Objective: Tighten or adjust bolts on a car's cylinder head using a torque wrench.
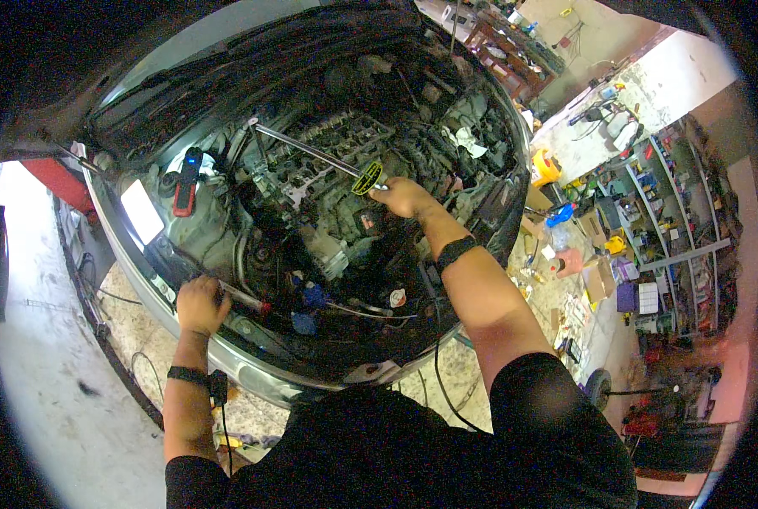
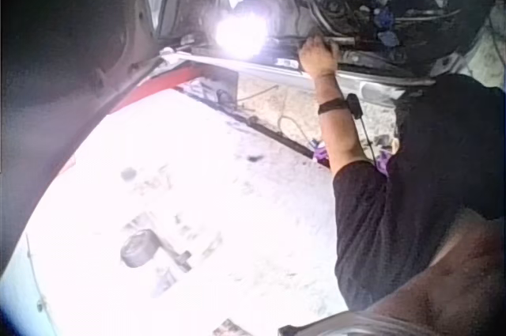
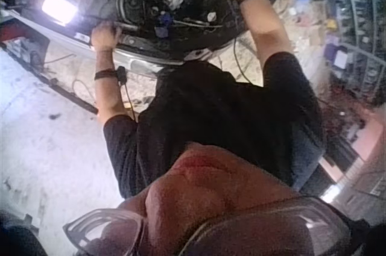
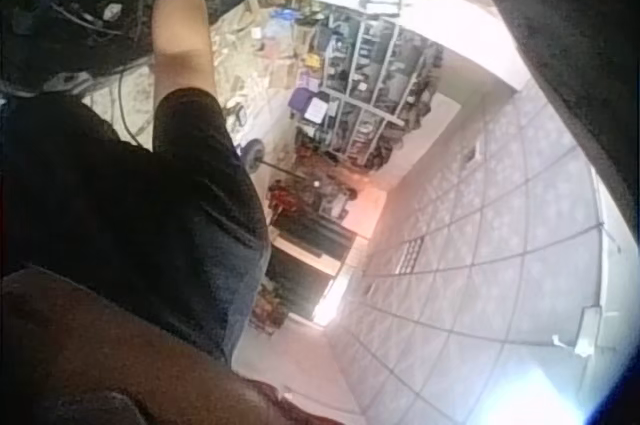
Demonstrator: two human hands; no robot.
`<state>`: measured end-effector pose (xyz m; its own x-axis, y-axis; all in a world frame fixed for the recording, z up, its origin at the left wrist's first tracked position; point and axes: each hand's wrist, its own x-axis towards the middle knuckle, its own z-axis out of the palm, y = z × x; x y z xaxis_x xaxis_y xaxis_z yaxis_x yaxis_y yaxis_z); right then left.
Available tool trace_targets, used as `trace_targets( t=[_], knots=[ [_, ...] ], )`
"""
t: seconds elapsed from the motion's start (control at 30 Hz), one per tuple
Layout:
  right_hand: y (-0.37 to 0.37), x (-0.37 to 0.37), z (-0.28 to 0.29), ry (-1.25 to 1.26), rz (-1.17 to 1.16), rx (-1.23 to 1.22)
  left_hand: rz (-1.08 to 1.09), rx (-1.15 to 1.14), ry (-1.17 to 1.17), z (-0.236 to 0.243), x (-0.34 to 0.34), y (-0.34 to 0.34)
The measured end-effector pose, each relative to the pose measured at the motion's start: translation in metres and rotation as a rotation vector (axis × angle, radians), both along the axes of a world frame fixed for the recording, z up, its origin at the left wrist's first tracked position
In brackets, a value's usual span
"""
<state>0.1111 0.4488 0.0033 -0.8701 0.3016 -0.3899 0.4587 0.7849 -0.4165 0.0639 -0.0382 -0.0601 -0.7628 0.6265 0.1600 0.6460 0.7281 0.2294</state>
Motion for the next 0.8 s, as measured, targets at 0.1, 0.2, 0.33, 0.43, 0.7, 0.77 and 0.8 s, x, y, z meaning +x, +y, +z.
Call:
trace_targets(
  t=[0.1,0.2,0.33,0.43,0.7,0.77,0.8],
  knots=[
    [0.0037,0.0028,-0.0040,0.023,-0.003,-0.039,-0.003,-0.013,-0.012,0.0008,-0.0005,0.0011],
    [0.0023,0.0013,-0.0039,0.006,-0.024,-0.048,-0.009,-0.009,-0.011,0.0001,-0.0005,-0.0006],
    [0.0002,0.0022,-0.0028,0.065,0.020,0.049,-0.010,-0.088,-0.014,0.0055,-0.0007,0.0006],
    [0.0035,0.0034,-0.0014,0.064,0.035,0.037,-0.031,-0.164,-0.020,0.0052,-0.0005,0.0037],
    [-0.0006,0.0020,-0.0030,0.023,0.044,0.049,-0.067,-0.206,-0.130,0.0009,-0.0018,0.0000],
    [0.0040,0.0045,-0.0040,0.042,0.032,0.092,-0.054,-0.235,-0.164,0.0016,-0.0009,0.0050],
    [0.0004,0.0032,-0.0005,0.056,0.031,0.108,-0.039,-0.237,-0.160,0.0019,-0.0024,0.0041]
  ],
)
